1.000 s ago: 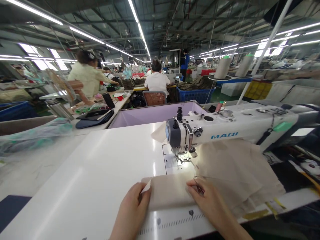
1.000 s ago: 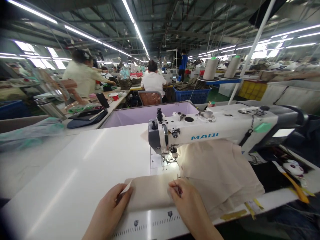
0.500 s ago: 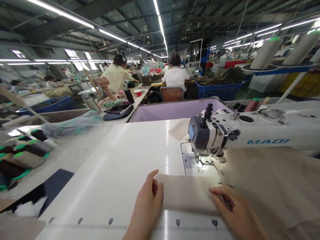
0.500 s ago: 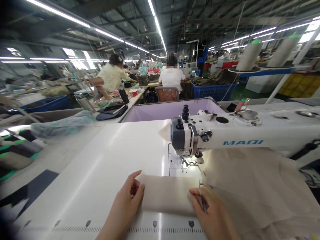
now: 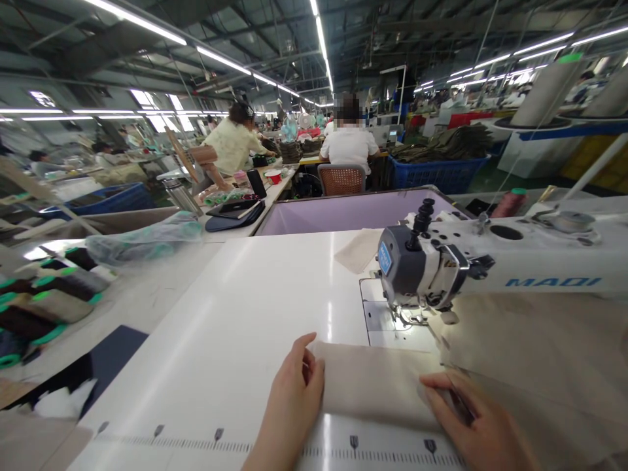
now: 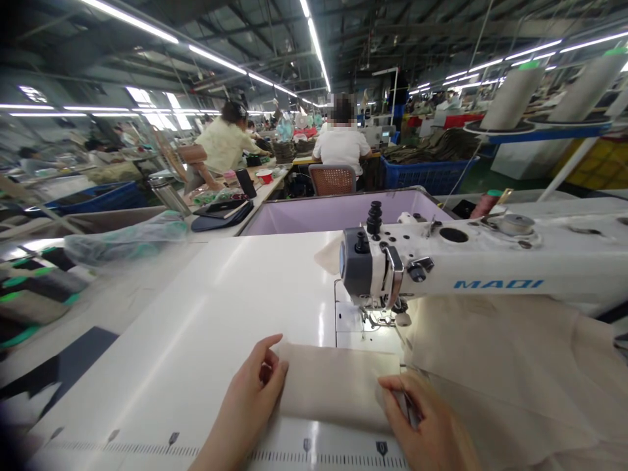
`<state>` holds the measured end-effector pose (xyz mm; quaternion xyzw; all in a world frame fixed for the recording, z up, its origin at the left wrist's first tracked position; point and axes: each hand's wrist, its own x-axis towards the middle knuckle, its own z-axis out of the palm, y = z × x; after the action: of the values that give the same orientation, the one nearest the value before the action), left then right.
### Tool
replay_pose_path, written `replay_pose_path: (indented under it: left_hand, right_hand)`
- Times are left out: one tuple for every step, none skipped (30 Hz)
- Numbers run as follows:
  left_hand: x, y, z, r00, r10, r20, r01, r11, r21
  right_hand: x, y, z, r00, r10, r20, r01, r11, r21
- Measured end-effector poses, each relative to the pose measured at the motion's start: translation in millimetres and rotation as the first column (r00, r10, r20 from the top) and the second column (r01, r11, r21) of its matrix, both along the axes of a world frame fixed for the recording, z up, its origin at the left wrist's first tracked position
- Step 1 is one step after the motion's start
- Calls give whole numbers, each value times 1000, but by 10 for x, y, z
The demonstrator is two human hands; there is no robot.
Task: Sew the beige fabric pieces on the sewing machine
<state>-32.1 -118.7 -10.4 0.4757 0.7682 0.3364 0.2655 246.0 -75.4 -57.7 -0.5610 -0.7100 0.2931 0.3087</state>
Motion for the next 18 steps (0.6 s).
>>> replay_pose_path:
  left_hand:
    - [3,-6,2,1000,-1,10,1,1000,4]
    - [5,-12,5,1000,-2,18,2,1000,8]
    - [7,-17,8,1000,-3,24,3,1000,14]
    - [8,-21,11,1000,-5,27,5,1000,17]
    - [8,-24,13,1000,-4,27,3,1000,20]
    - [8,-24,14,1000,-2,24,2,1000,22]
    - [8,-22,15,1000,-4,19,4,1000,18]
    - [8,-18,15,1000,-8,13,8,1000,10]
    - [7,-12,16,1000,-13,5,13,1000,0]
    - [7,-4,16,1000,-20,-4,20,1000,-11]
    - [7,5,17,1000,-25,-14,25,1000,-18]
    - [6,13,18,999,-32,-22,31,999,-24]
    - [5,20,18,999,-37,-29,36,999,-29]
    - [4,25,18,999,-43,-34,42,999,-34]
    - [2,29,17,998,-48,-36,46,998,-38]
    - [-2,31,15,998,-51,-38,49,998,-41]
    - [-6,31,13,998,-52,-37,50,998,-42]
    - [-10,32,10,998,-52,-37,50,998,-43]
  right_hand:
    - [11,-1,-9,1000,-3,5,3,1000,0]
    - [21,-3,-17,1000,-6,9,6,1000,2]
    - [30,-6,-26,1000,-9,11,9,1000,6]
    - [37,-10,-33,1000,-9,13,9,1000,8]
    - [41,-13,-38,1000,-6,14,6,1000,10]
    - [44,-16,-41,1000,-2,14,2,1000,11]
    - [45,-19,-41,1000,0,14,0,1000,13]
    - [45,-21,-40,1000,2,14,-2,1000,15]
    - [45,-22,-38,1000,2,14,-2,1000,18]
    - [45,-24,-36,1000,1,15,-2,1000,23]
    - [46,-24,-34,1000,-3,17,3,1000,27]
    - [48,-24,-33,1000,-6,21,6,1000,27]
    - [50,-24,-32,1000,-10,24,9,1000,26]
    - [53,-24,-31,1000,-13,25,13,1000,26]
    - [55,-24,-29,1000,-16,23,15,1000,26]
    - [55,-24,-26,1000,-19,21,18,999,26]
    - [53,-24,-20,1000,-19,17,18,999,26]
    - [48,-25,-10,1000,-17,10,17,999,29]
